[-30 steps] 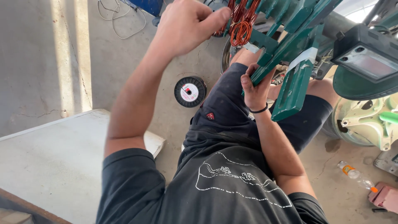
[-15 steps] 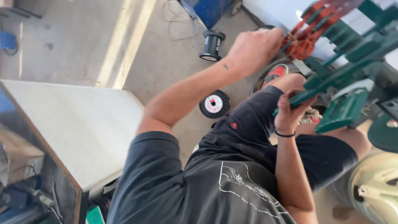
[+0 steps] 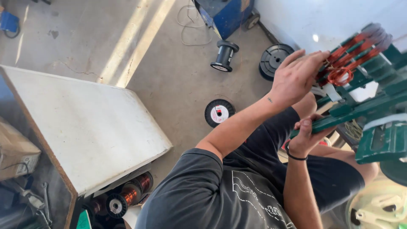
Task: Repairing an electric motor by winding and securing copper coils using hand tools
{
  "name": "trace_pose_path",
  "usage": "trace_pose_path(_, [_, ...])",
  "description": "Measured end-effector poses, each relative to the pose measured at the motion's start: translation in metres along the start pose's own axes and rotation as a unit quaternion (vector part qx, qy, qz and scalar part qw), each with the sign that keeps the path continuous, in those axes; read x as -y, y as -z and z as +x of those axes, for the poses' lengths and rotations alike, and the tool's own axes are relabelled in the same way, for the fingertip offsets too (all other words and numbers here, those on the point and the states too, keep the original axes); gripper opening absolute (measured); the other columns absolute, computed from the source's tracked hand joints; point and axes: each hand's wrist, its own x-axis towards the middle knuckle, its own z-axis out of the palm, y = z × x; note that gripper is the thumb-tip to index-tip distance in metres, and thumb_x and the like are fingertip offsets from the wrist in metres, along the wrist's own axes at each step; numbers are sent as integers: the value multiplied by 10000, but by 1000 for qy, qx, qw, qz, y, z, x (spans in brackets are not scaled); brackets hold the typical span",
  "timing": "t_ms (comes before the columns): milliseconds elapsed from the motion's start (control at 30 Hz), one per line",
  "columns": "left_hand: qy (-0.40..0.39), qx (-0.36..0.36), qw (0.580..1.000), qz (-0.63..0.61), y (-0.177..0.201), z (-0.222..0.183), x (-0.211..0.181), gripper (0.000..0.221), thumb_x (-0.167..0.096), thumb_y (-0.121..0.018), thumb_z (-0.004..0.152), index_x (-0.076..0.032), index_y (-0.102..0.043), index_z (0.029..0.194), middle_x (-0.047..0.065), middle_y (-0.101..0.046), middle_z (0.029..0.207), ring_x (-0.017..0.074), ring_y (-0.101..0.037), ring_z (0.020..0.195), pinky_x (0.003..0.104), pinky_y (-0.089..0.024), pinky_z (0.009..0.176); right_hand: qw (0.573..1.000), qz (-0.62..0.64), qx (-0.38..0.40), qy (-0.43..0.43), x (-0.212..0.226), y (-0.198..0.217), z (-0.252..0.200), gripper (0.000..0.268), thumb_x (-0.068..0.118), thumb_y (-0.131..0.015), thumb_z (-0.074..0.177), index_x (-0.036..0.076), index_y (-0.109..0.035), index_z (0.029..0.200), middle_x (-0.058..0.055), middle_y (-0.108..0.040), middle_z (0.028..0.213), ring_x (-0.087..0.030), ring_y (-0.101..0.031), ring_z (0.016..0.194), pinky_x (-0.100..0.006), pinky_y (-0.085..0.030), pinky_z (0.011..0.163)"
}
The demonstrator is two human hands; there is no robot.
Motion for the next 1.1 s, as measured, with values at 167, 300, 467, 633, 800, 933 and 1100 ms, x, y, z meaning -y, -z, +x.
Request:
trace_pose_path(167, [107, -80, 952, -274, -25, -5, -14, 304, -198, -397, 1211, -214, -483, 1502, -63, -607, 1487, 134, -667, 1370, 388, -495, 1389, 998, 19, -46, -35, 0, -2, -5, 736, 88, -556, 1057, 152, -104, 1635, -152, -522, 1245, -168, -475, 809, -291, -494, 677])
trace_pose_path(300, [24, -56, 938, -343, -21, 5, -4, 404, -309, -367, 1192, -243, -376, 1590, -52, -453, 1635, 153, -500, 1555, 418, -375, 1443, 999, 37, 0, -4, 24, -9, -1, 586, 179, -597, 1034, 163, -251, 1506, -116, -505, 1122, -157, -480, 704, -313, -470, 629])
trace_pose_path(467, [99, 50, 877, -467, 30, 15, -2, 529, -525, -379, 1178, -234, -424, 1618, -21, -475, 1668, 155, -490, 1589, 340, -430, 1362, 998, 50, 21, -9, 47, -19, -3, 397, 171, -584, 1034, 161, -367, 1366, -90, -498, 1081, -138, -476, 675, -298, -472, 624])
trace_pose_path(633, [249, 229, 714, -613, 66, 53, 17, 672, -611, -428, 1058, -53, -556, 1409, 161, -642, 1377, 271, -618, 1308, 418, -533, 1109, 994, -45, 92, 37, 51, -22, -2, 468, 274, -594, 1089, 139, -334, 1453, -86, -528, 1034, -148, -513, 708, -298, -482, 645])
trace_pose_path(800, [289, 267, 817, -422, 60, 66, -4, 604, -752, -321, 906, -188, -321, 690, -43, -350, 628, 99, -271, 628, 301, -219, 611, 994, -71, 71, 40, 50, -26, -2, 407, 369, -616, 1060, 114, -383, 1277, -66, -515, 1006, -140, -497, 718, -296, -466, 643])
trace_pose_path(933, [213, 149, 892, -370, 36, 51, -2, 615, -683, -263, 1011, -167, -266, 676, -14, -311, 577, 119, -245, 565, 355, -148, 563, 994, -99, 46, 16, 58, -32, -5, 397, 380, -609, 1049, 110, -401, 1252, -50, -506, 1035, -126, -496, 764, -294, -472, 692])
trace_pose_path(1100, [244, 87, 917, -304, 34, 58, -16, 636, -683, -236, 999, -159, -364, 663, -16, -382, 585, 127, -343, 597, 372, -234, 550, 995, -95, -3, -1, 65, -42, -9, 515, 392, -621, 1022, 73, -355, 1327, -52, -510, 984, -139, -498, 781, -303, -470, 711])
